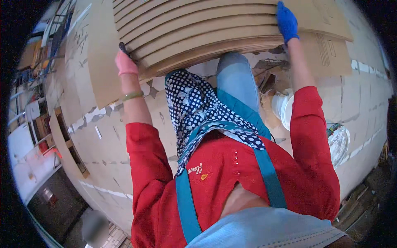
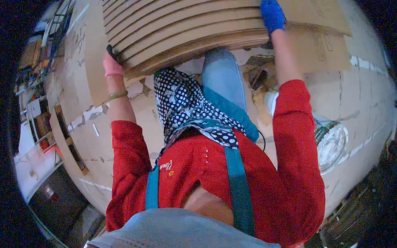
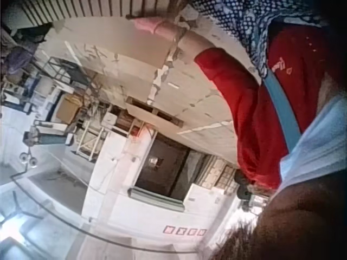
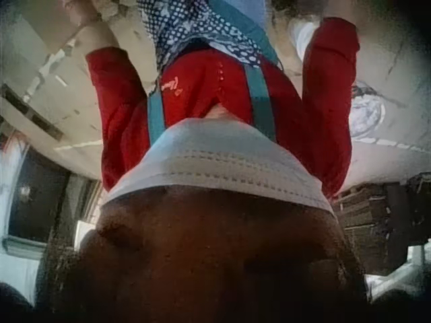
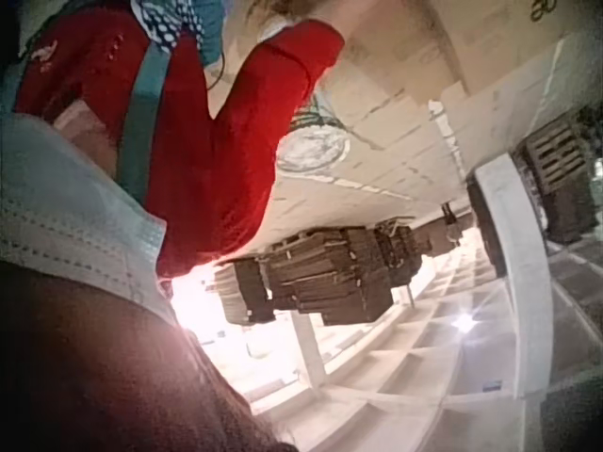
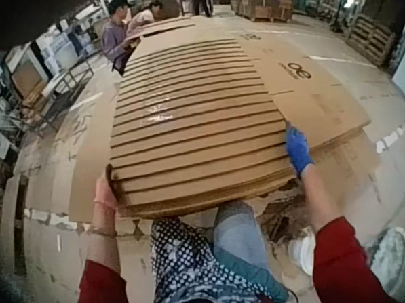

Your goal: Applying a white liquid coating to corrugated cardboard sheets using a hand brush.

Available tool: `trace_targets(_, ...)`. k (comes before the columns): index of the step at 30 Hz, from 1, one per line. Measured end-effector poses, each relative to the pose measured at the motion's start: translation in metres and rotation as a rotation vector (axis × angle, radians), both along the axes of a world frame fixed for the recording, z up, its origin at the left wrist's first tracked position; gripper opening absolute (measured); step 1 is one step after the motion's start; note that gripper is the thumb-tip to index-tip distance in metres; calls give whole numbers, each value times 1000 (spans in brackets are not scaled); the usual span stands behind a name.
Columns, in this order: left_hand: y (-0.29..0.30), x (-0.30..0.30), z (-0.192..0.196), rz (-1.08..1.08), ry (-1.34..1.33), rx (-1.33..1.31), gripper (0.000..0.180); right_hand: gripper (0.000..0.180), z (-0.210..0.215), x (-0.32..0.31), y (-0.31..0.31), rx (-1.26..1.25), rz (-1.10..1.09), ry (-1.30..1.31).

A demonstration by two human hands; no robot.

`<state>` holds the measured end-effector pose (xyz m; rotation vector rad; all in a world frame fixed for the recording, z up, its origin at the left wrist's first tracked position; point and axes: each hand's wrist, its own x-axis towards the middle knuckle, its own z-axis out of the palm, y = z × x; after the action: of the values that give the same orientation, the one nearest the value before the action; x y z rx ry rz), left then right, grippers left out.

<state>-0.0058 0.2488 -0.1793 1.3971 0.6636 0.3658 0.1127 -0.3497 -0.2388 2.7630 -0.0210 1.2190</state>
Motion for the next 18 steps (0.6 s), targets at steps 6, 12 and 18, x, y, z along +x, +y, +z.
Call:
trace_targets(6, -34, -11, 2, 244, 227, 579, 35, 50, 13, -25, 52, 653, 34, 313)
trace_targets(12, -57, -21, 14, 244, 246, 899, 32, 48, 7, -21, 42, 689, -13, 285)
trace_targets(18, -36, -18, 7, 198, 316, 918, 29, 43, 7, -33, 46, 644, 67, 284)
